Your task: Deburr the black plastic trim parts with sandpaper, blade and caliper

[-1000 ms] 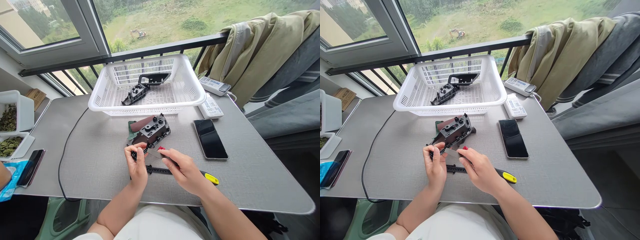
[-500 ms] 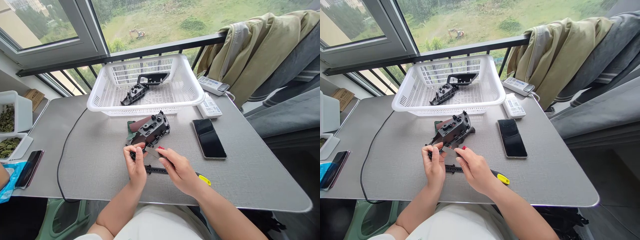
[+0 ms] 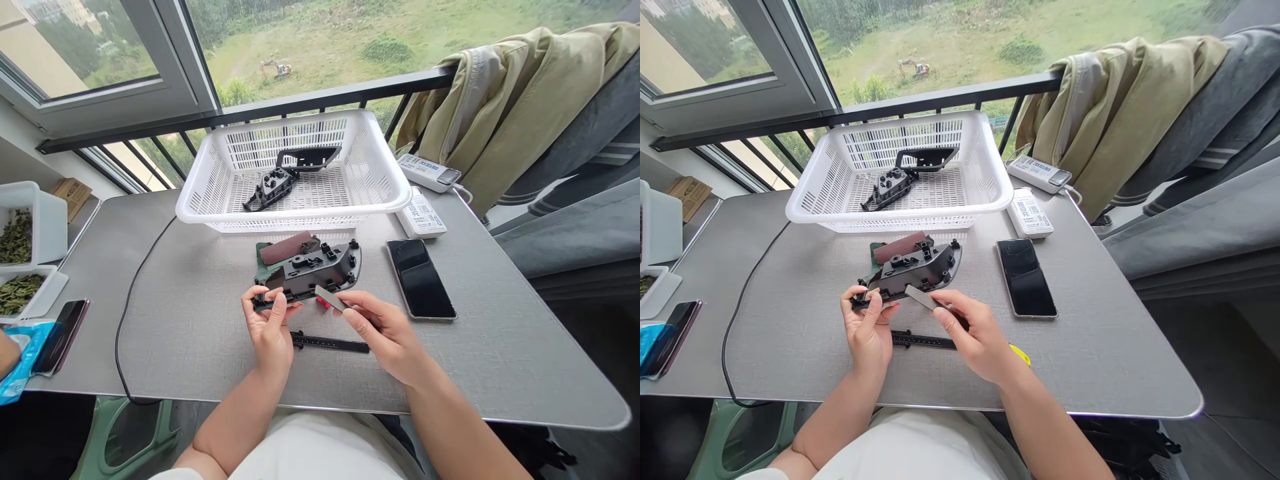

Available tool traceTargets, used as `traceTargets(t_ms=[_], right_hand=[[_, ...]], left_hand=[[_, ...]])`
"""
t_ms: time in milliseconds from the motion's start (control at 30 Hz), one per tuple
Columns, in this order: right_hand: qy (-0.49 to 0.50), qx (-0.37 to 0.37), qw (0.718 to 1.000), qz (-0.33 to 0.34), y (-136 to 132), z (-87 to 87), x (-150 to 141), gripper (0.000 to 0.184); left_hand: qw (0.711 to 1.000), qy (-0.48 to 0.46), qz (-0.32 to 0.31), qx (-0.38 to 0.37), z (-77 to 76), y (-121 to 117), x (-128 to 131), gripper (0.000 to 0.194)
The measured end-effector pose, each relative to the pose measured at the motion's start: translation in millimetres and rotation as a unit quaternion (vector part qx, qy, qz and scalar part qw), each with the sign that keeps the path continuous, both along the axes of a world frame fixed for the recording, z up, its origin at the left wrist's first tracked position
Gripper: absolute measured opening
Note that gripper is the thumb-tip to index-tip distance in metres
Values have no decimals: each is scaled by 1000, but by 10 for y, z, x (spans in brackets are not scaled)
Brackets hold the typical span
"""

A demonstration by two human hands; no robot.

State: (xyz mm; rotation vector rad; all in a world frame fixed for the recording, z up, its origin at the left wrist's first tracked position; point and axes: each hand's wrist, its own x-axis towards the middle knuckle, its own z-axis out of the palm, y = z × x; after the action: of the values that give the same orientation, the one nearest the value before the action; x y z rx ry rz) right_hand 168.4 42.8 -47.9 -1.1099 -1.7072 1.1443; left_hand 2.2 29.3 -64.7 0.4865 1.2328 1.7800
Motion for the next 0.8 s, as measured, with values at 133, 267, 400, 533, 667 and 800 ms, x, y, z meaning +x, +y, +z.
traceTargets(t_ms=[133, 267, 400, 533, 667, 800], right_hand=[[28, -16, 999, 4, -36, -3, -17, 28], [15, 6, 1000, 7, -47, -4, -30, 29], [-8, 40, 999, 15, -30, -1, -45, 29], [-11, 15, 999, 47, -25, -10, -45, 27], [-13, -37, 997, 70, -20, -22, -14, 24], [-65, -22, 994, 79, -8, -2, 4, 20]], left_hand=[[1000, 8, 1, -6, -30, -1, -10, 41], [1000, 1, -10, -17, -44, 10, 12, 35], [1000, 1, -24, -14, -31, 22, 37, 38], [999, 33, -16, 6, -42, 3, 38, 37], [996, 73, -29, 48, -76, -45, 32, 27], [989, 106, -40, 96, -111, -89, 33, 12]])
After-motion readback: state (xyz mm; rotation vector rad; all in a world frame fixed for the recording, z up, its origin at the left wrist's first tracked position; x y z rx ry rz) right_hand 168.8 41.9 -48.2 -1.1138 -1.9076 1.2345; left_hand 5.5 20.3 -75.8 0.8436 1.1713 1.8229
